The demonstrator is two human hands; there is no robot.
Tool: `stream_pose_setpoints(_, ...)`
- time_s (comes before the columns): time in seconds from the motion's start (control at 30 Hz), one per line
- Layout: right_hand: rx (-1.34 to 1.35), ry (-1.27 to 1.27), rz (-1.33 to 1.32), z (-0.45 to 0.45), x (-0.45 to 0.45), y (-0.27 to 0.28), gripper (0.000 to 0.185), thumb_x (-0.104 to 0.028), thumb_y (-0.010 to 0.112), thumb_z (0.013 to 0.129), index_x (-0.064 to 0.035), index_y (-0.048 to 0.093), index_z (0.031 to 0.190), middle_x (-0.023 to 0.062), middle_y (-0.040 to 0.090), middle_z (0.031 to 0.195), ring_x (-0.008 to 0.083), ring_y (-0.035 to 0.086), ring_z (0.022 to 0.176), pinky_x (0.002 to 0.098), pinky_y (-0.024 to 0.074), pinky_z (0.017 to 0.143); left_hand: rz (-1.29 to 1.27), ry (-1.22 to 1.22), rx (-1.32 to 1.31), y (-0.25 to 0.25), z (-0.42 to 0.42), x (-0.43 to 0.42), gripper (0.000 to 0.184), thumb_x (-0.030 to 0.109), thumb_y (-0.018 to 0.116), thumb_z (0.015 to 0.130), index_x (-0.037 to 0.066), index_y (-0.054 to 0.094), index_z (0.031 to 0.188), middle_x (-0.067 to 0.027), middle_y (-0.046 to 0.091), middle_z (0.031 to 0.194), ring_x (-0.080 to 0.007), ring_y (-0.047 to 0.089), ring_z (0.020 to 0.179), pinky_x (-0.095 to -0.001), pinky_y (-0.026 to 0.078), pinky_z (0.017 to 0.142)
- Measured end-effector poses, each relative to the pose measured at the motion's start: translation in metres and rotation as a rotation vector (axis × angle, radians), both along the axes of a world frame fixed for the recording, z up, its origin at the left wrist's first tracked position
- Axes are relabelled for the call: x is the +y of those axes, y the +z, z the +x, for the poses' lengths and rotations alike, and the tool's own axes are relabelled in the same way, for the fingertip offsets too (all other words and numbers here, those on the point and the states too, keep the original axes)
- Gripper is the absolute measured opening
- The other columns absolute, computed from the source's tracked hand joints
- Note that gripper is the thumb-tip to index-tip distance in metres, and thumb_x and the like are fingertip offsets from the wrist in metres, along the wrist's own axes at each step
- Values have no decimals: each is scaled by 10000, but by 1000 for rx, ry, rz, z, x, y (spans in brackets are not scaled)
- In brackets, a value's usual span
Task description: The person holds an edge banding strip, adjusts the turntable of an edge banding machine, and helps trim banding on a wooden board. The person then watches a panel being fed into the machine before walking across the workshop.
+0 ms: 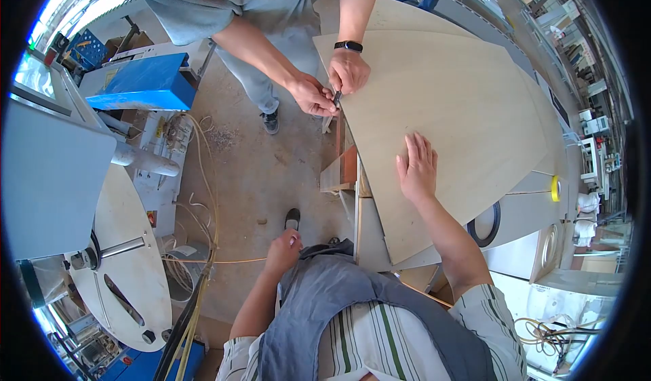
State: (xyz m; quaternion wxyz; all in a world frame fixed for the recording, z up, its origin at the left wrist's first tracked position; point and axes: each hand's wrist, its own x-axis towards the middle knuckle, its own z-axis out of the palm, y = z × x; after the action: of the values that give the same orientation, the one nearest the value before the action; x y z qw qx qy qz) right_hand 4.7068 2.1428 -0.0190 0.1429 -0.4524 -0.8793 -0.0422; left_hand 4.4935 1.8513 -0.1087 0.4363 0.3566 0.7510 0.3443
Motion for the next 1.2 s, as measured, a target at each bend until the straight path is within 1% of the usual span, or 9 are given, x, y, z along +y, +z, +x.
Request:
stream_pose_setpoints(0.27,-59,-36,23,0,0,-2,479,-221,558,896,-46,431,1324,164,419,1402,331,378,1289,450,293,1039,46,-50,58,-11,1,9,65,103,550,849,59,581,884,-74,653,690,-234,621,633,-337,475,599)
stream_pose_setpoints(0.47,-11,-1,-12,-1,0,2,481,-227,549,901,-48,426,1329,165,415,1406,333,373,1295,451,289,1042,97,-35,62,5,-2,37,82,112,561,846,46,593,883,-72,646,676,-231,608,631,-334,470,597)
stream_pose_setpoints(0.6,-15,-16,-26,-1,0,3,475,-223,545,900,-48,431,1327,171,417,1403,335,373,1295,451,287,1043,-6,13,1,22,-6,62,113,136,586,842,23,580,842,-107,638,684,-297,586,604,-381,466,593)
stream_pose_setpoints(0.67,-12,-11,-18,-1,1,1,475,-223,546,900,-47,432,1326,173,418,1402,335,374,1294,451,287,1043,-31,-11,96,27,-9,79,123,137,583,851,15,588,835,-108,627,663,-279,569,575,-366,462,584)
stream_pose_setpoints(0.7,-7,-6,-10,0,1,0,474,-223,546,900,-47,433,1325,174,420,1401,336,375,1294,452,287,1043,-31,-11,95,28,-11,85,123,137,583,851,15,588,835,-108,627,663,-279,569,575,-366,462,584)
stream_pose_setpoints(0.83,-2,3,0,0,1,-1,472,-222,548,899,-44,437,1321,176,424,1397,338,376,1292,452,287,1044,184,62,24,34,-19,113,108,123,575,842,27,593,887,-112,634,689,-286,580,600,-364,465,593)
stream_pose_setpoints(0.93,-7,-6,-10,-1,1,1,470,-217,553,898,-40,439,1319,177,428,1394,341,376,1293,453,286,1046,244,34,99,30,-28,135,97,92,571,826,34,587,901,-114,643,722,-298,588,631,-362,467,606)
stream_pose_setpoints(1.13,-14,-4,-10,-1,1,1,473,-211,560,898,-41,437,1321,177,420,1400,345,372,1298,455,283,1051,289,8,114,46,-40,175,93,68,569,813,39,582,900,-116,645,747,-305,589,654,-366,467,619)
stream_pose_setpoints(1.2,-16,-6,-17,-2,0,3,471,-205,562,897,-42,437,1321,177,416,1404,346,371,1299,456,281,1054,321,27,120,47,-42,186,105,64,570,819,38,588,920,-103,632,747,-259,567,654,-341,457,621)
